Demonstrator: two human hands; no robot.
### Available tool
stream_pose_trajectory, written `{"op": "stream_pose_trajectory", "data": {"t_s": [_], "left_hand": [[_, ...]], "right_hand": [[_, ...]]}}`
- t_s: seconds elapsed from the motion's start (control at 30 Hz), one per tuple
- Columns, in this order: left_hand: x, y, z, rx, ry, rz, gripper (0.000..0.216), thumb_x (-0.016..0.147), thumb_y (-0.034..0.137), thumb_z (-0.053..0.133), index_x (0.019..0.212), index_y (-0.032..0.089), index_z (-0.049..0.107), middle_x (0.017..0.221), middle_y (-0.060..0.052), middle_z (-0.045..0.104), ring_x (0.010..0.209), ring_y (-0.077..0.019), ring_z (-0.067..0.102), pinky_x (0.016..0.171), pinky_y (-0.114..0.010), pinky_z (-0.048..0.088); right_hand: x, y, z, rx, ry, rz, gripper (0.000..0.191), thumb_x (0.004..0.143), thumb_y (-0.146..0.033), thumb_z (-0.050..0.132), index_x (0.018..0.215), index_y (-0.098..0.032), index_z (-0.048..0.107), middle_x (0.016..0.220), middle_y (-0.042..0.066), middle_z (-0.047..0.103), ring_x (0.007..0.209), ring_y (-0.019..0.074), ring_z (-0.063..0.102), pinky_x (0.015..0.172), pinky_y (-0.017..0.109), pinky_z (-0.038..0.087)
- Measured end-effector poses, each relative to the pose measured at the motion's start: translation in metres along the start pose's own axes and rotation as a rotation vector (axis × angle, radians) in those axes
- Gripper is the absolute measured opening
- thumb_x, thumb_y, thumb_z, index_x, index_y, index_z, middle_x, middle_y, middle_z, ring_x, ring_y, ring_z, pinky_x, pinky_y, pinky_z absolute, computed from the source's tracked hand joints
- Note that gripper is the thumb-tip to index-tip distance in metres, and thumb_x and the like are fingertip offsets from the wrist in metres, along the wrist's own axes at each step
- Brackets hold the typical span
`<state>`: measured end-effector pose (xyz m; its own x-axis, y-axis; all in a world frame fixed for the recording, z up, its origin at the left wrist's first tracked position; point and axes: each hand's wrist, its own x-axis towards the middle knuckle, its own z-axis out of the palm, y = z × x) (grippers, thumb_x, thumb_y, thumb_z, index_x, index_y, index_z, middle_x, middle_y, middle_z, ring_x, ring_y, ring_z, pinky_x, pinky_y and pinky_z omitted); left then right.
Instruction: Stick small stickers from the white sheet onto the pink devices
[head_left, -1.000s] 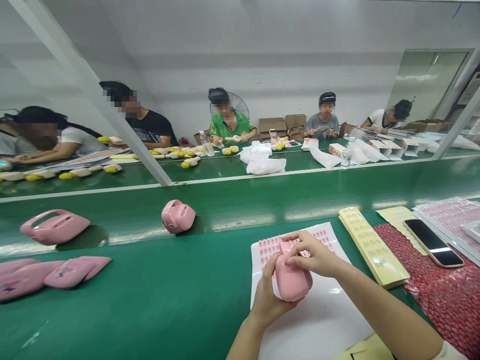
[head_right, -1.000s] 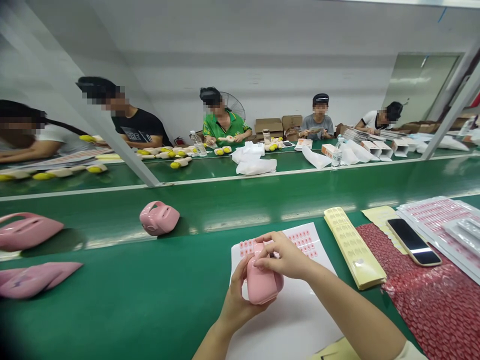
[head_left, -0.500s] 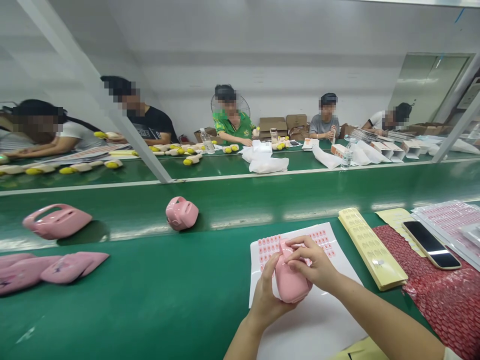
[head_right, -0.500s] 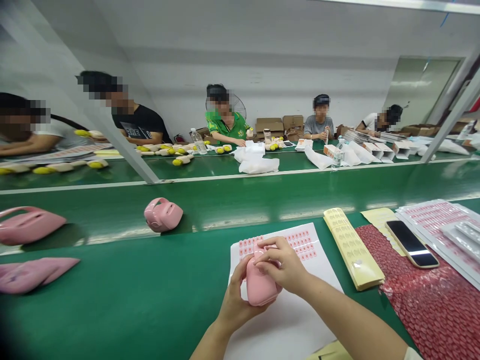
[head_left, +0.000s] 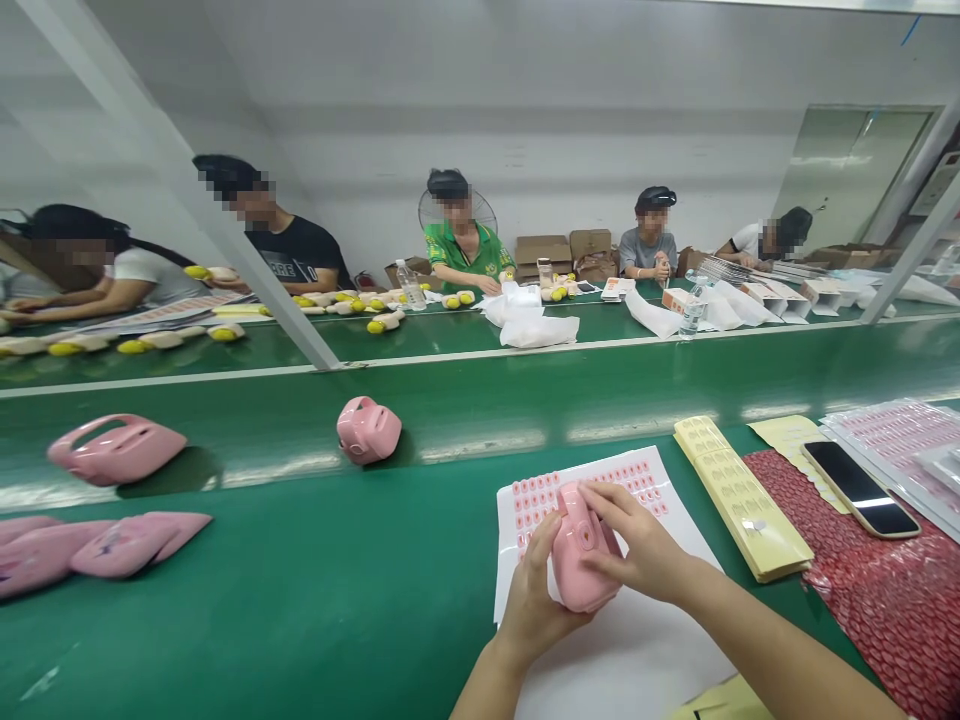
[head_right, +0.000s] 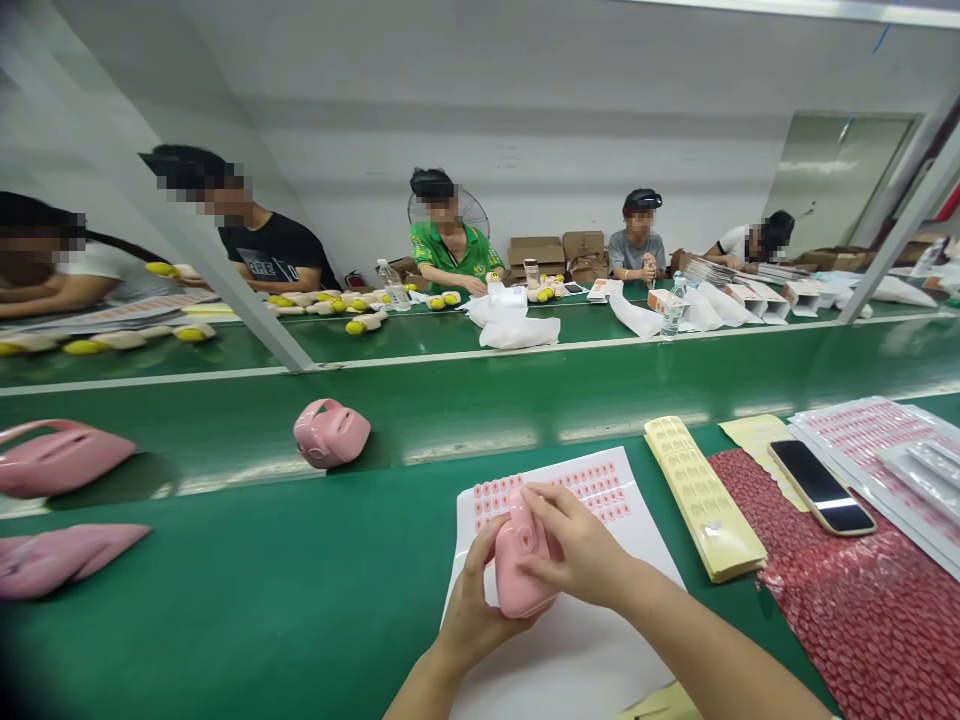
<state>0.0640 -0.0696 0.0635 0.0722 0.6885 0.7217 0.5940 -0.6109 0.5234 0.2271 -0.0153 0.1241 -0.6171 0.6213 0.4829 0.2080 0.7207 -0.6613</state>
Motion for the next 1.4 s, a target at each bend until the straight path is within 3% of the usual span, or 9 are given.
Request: {"op": "stream_pose_trajectory", "data": {"t_s": [0.1, 0.3, 0.57, 0.7, 0.87, 0.97, 1.07, 1.17, 1.4], "left_hand": [[0.0, 0.001, 0.0, 0.03, 0.025, 0.038, 0.092, 0.06, 0.02, 0.072, 0.134, 0.02, 0.017, 0.122, -0.019, 0.044, 0.111, -0.0331, 0.047, 0.086, -0.049, 0.046], [0.007, 0.007, 0.001, 0.064, 0.082, 0.188, 0.083, 0.067, 0.022, 0.068, 0.133, 0.015, 0.019, 0.123, -0.022, 0.042, 0.114, -0.0334, 0.044, 0.086, -0.049, 0.046], [0.006, 0.008, 0.002, 0.063, 0.109, 0.204, 0.08, 0.069, 0.022, 0.066, 0.133, 0.012, 0.02, 0.121, -0.022, 0.042, 0.115, -0.0315, 0.043, 0.087, -0.046, 0.046], [0.005, 0.011, 0.003, 0.07, 0.04, 0.209, 0.08, 0.07, 0.024, 0.065, 0.134, 0.017, 0.017, 0.121, -0.021, 0.043, 0.113, -0.0317, 0.045, 0.085, -0.047, 0.046], [0.005, 0.016, 0.003, 0.023, 0.001, 0.196, 0.081, 0.07, 0.026, 0.064, 0.135, 0.018, 0.015, 0.122, -0.021, 0.037, 0.115, -0.0316, 0.041, 0.086, -0.046, 0.045], [0.005, 0.019, 0.001, -0.015, 0.035, 0.175, 0.08, 0.068, 0.028, 0.066, 0.133, 0.021, 0.019, 0.121, -0.018, 0.035, 0.114, -0.0315, 0.04, 0.086, -0.046, 0.045], [0.003, 0.023, 0.001, -0.083, 0.031, 0.122, 0.078, 0.065, 0.028, 0.066, 0.131, 0.024, 0.025, 0.12, -0.016, 0.034, 0.113, -0.0317, 0.04, 0.085, -0.046, 0.045], [-0.004, 0.024, 0.005, -0.151, 0.035, 0.054, 0.077, 0.063, 0.033, 0.067, 0.129, 0.025, 0.027, 0.123, -0.015, 0.033, 0.116, -0.0342, 0.038, 0.087, -0.05, 0.043], [-0.016, -0.001, 0.029, -0.33, 0.098, -0.553, 0.053, 0.087, 0.032, 0.037, 0.135, 0.023, 0.016, 0.133, -0.016, 0.035, 0.119, -0.0263, 0.04, 0.092, -0.045, 0.043]], "right_hand": [[0.003, -0.006, 0.002, 0.092, -0.002, 0.153, 0.07, 0.073, -0.029, 0.061, 0.133, -0.025, 0.026, 0.124, 0.011, 0.043, 0.105, 0.0217, 0.05, 0.091, 0.041, 0.043], [0.006, -0.019, 0.017, 0.103, 0.165, 0.142, 0.042, 0.081, -0.024, 0.045, 0.122, -0.023, 0.039, 0.119, 0.01, 0.046, 0.111, 0.0219, 0.045, 0.095, 0.041, 0.039], [0.004, -0.019, 0.022, 0.134, 0.208, 0.153, 0.041, 0.082, -0.024, 0.042, 0.123, -0.022, 0.04, 0.112, 0.009, 0.048, 0.104, 0.0209, 0.047, 0.09, 0.04, 0.041], [0.008, -0.006, 0.02, 0.193, 0.273, 0.309, 0.034, 0.083, -0.024, 0.037, 0.114, -0.022, 0.05, 0.096, 0.007, 0.054, 0.089, 0.0187, 0.053, 0.081, 0.037, 0.045], [0.017, 0.01, 0.005, 0.326, 0.126, 0.467, 0.027, 0.081, -0.03, 0.041, 0.1, -0.022, 0.059, 0.098, 0.005, 0.055, 0.094, 0.0179, 0.05, 0.085, 0.035, 0.04], [0.021, 0.02, -0.003, 0.497, -0.106, 0.618, 0.021, 0.076, -0.033, 0.048, 0.088, -0.021, 0.06, 0.085, 0.002, 0.055, 0.076, 0.0132, 0.05, 0.065, 0.026, 0.042], [0.022, 0.028, -0.003, 0.588, -0.275, 0.743, 0.019, 0.071, -0.037, 0.054, 0.074, -0.018, 0.054, 0.06, -0.005, 0.045, 0.05, 0.007, 0.038, 0.044, 0.019, 0.029], [0.022, 0.032, 0.001, 0.545, -0.27, 0.776, 0.024, 0.066, -0.039, 0.056, 0.062, -0.018, 0.045, 0.049, -0.008, 0.035, 0.042, 0.0056, 0.029, 0.039, 0.018, 0.021], [0.075, 0.051, -0.025, 0.222, 0.143, 0.769, 0.013, 0.071, -0.023, 0.046, 0.06, -0.019, 0.039, 0.051, -0.007, 0.037, 0.046, 0.0074, 0.035, 0.044, 0.02, 0.028]]}}
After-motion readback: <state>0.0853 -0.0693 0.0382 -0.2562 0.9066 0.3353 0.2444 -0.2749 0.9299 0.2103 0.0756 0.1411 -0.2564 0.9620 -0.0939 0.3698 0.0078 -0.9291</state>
